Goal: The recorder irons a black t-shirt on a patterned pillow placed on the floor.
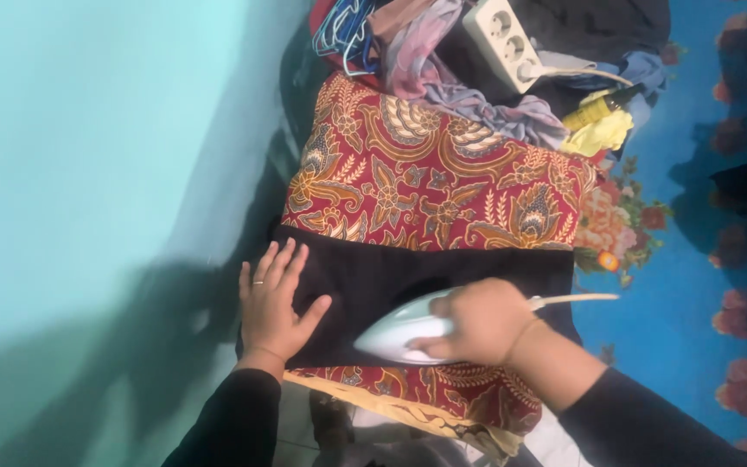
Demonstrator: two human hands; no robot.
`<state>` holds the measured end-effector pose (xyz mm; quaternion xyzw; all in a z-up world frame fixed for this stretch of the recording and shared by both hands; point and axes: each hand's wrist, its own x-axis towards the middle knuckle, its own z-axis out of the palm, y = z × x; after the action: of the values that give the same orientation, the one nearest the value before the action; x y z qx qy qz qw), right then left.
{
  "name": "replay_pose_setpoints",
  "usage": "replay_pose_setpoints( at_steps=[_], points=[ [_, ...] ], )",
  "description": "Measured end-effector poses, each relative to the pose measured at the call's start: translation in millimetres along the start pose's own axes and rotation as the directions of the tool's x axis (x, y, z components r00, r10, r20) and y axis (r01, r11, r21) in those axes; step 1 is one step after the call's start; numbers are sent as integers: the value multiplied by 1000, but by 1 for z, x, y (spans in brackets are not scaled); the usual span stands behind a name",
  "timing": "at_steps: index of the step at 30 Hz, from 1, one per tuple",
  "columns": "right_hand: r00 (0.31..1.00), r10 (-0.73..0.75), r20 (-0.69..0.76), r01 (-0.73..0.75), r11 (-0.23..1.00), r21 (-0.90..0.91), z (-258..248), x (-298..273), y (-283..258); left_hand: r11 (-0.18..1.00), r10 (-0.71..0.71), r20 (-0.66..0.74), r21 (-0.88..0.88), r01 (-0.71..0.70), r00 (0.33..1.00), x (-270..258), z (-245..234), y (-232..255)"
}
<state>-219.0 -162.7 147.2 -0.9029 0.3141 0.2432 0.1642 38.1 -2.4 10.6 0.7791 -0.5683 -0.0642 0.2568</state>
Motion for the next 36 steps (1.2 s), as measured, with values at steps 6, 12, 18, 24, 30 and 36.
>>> replay_pose_setpoints(
  at_steps=[6,12,18,24,30,36],
  points=[
    [998,-64,20,64,998,-1,0,-19,19,998,-12,62,62,8,998,0,6,-4],
    [968,250,15,-245,958,-147,10,-62,83,998,10,34,59,-12,999,-2,6,-6],
    [950,301,-79,-310,938,-155,29,-76,118,997,0,47,72,-3,999,-1,6,-6],
    [827,435,-357,-518,836,-182,58,-72,151,999,-20,41,37,18,999,0,3,-4],
    [836,473,-277,-526,835,-160,36,-58,150,1000,-22,37,21,21,999,-1,4,-2],
    [809,503,-304,-545,836,-68,19,-30,140,1000,-24,33,20,23,999,0,2,-1]
  ],
)
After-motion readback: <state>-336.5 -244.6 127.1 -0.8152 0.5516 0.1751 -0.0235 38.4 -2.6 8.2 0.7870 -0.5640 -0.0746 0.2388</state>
